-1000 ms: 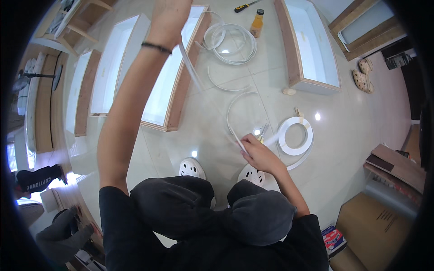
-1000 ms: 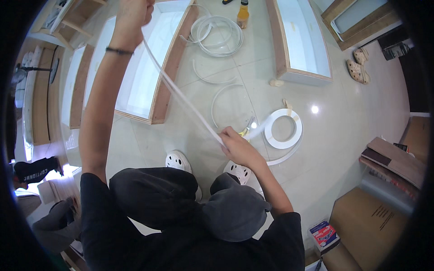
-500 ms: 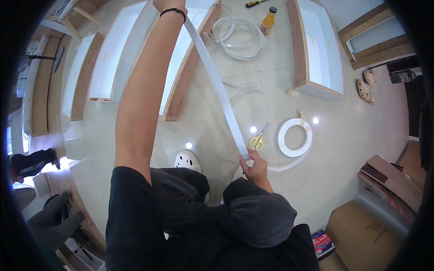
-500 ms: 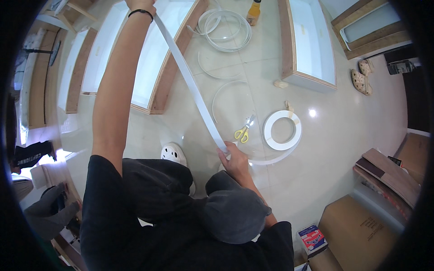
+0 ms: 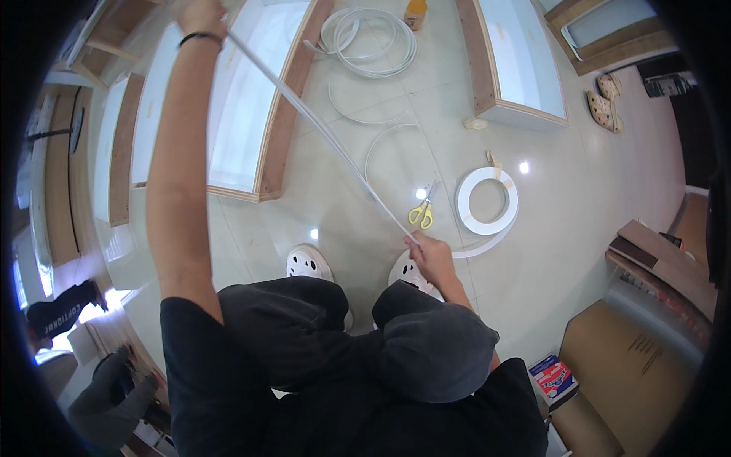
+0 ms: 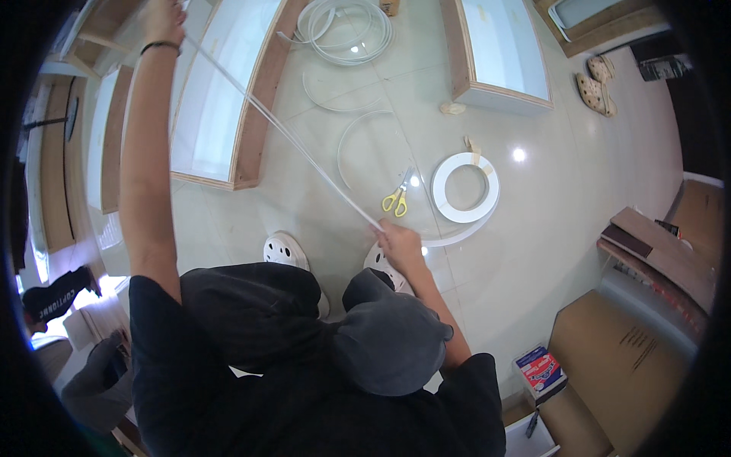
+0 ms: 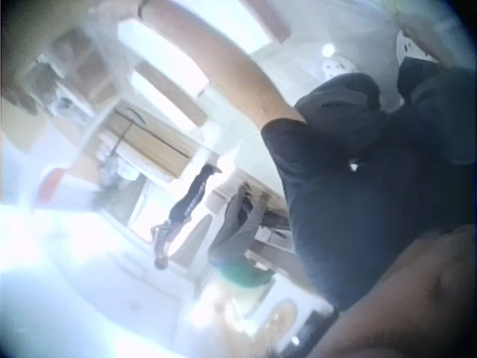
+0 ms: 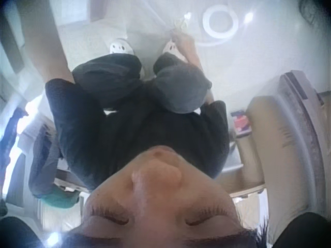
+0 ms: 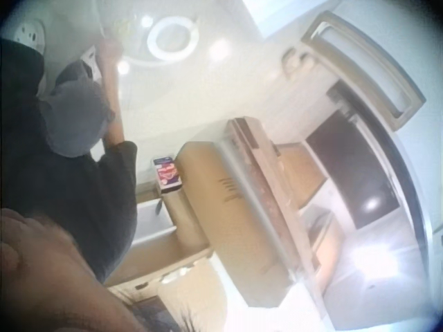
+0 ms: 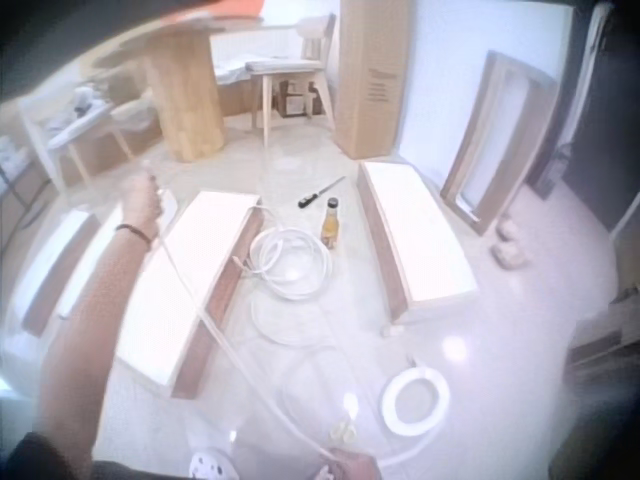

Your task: The person sits on the floor and repeatedly measures and cuts a white plastic strip using yellow-handled scissors. The person cuts multiple segments and coils them into loops on the floor.

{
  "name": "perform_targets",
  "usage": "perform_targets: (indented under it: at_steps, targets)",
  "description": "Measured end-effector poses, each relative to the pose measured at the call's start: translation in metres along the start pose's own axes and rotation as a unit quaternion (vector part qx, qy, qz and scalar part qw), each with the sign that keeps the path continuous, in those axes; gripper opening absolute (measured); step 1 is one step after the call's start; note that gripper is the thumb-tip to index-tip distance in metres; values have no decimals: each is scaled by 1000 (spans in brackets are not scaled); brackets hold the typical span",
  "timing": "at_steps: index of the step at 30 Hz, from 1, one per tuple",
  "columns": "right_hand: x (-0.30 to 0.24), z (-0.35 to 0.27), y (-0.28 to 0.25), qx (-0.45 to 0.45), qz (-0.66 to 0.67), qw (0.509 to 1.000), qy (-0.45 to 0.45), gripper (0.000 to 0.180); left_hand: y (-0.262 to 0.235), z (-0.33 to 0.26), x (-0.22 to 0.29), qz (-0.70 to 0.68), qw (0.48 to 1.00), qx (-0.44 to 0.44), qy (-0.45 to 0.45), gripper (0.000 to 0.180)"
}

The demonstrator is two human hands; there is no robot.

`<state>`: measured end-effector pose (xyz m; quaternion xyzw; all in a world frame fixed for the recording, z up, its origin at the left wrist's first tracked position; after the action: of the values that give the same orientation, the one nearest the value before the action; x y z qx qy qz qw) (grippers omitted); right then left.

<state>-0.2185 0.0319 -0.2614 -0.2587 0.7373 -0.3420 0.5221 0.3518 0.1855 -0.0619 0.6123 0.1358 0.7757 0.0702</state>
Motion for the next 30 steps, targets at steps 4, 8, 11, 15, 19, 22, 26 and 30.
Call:
perform_targets:
  at_steps: [4,8,11,15,19,22,26,30]
  targets:
    - [36,-2,-9,82,-68,994,23,14,-3,-56,63,-36,991,-92,-91,32]
    - [23,25,-19,132,-92,987,-28,14,-85,-62,113,-76,994,-43,-62,30]
    - [15,46,-22,130,-135,980,-66,14,-170,-55,118,-92,995,15,-43,37]
    - [-1,73,-29,84,-148,982,-87,16,-229,-75,107,50,991,105,72,42]
    - [-2,75,-29,37,-146,984,-95,15,-238,-103,95,-39,993,80,83,40]
    - [-1,68,-30,35,-163,984,-68,13,-219,-109,89,-91,991,61,71,39]
    - [-3,59,-7,37,-164,981,-101,15,-223,-121,104,-113,990,54,67,36]
    - [-5,54,11,30,-151,983,-100,16,-204,-121,109,-105,988,80,84,32]
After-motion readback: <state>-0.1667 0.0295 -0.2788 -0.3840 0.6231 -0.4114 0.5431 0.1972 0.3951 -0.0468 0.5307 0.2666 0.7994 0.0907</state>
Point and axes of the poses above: each hand's wrist, its own z-axis towards the middle knuckle, its own y-axis out of the palm, x = y × z, the point moved 1 cm from there along z, towards the middle knuckle, and after that the axes turned 12 degrees about -z, right-handed, at the moved point
